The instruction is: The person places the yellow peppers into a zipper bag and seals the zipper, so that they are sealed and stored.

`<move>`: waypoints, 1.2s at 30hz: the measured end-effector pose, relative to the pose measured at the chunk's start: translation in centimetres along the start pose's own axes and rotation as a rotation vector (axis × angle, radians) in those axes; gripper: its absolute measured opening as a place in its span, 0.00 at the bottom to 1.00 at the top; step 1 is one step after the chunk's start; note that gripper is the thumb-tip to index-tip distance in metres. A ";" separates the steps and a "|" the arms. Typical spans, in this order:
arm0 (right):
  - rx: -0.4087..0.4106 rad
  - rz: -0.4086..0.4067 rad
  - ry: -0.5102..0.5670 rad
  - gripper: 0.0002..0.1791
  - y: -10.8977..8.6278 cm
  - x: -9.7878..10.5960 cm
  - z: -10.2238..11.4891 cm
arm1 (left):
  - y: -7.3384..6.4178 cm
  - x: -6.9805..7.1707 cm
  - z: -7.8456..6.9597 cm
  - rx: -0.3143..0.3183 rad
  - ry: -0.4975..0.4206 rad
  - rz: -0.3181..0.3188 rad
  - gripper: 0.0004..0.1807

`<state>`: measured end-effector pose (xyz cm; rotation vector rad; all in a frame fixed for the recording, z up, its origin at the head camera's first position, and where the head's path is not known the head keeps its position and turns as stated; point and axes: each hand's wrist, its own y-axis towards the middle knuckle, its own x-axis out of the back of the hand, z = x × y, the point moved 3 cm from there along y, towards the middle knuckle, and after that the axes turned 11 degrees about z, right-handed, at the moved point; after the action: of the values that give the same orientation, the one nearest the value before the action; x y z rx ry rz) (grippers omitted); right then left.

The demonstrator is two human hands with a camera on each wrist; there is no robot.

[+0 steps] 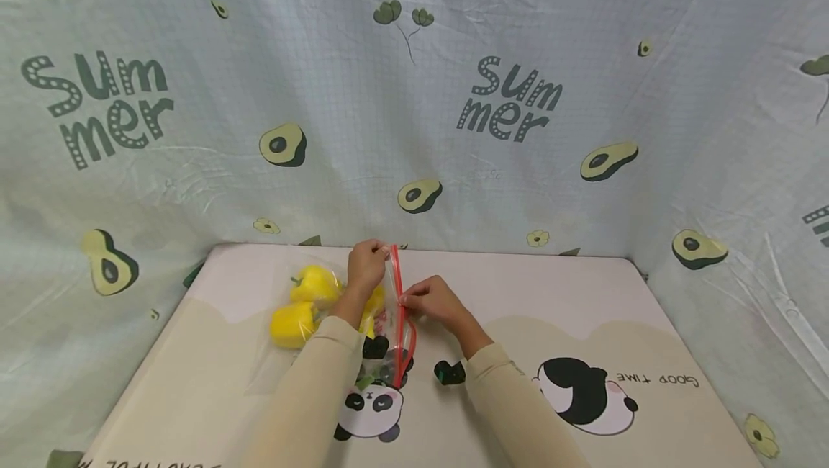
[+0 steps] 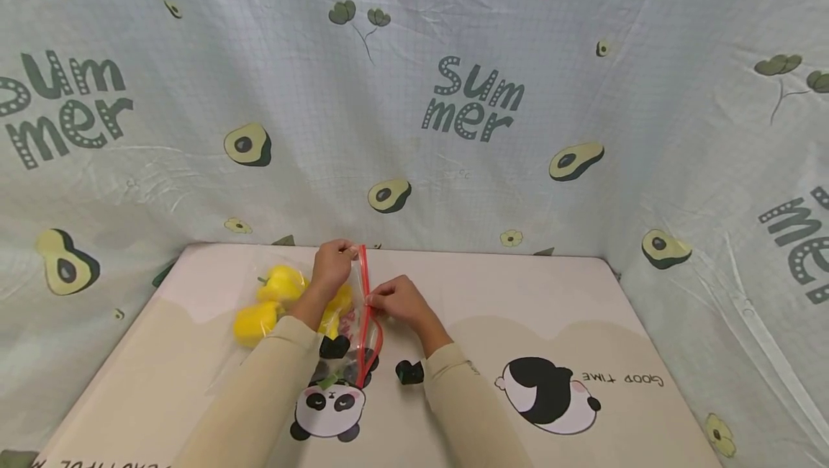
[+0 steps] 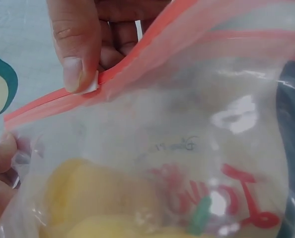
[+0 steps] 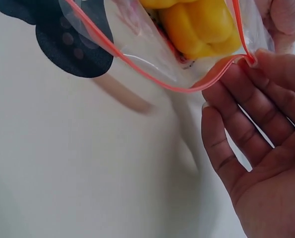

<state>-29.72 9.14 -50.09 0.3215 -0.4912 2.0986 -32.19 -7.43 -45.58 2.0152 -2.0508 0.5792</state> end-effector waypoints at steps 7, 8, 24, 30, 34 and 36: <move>-0.020 0.052 0.000 0.12 -0.5 0.0 0.1 | -0.1 0.0 0.0 -0.004 -0.013 -0.028 0.14; -0.021 0.060 0.001 0.13 -0.5 0.0 0.1 | -0.1 -0.1 0.0 -0.001 -0.018 -0.030 0.14; -0.013 0.169 0.014 0.12 -1.1 -0.4 -0.2 | -0.1 -0.1 0.2 -0.021 -0.046 -0.078 0.15; 0.002 0.200 0.042 0.13 -1.5 -0.6 0.1 | -0.3 0.0 -0.1 -0.048 -0.025 -0.108 0.14; 0.009 0.227 0.039 0.13 -1.6 -0.7 0.2 | -0.4 0.1 -0.2 -0.051 -0.020 -0.115 0.14; 0.010 0.238 0.032 0.13 -1.7 -0.7 0.1 | -0.4 0.1 -0.1 -0.050 -0.025 -0.115 0.14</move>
<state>-27.88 9.38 -49.91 0.2437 -0.5211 2.3337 -31.83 -7.45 -45.36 2.1044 -1.9274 0.4786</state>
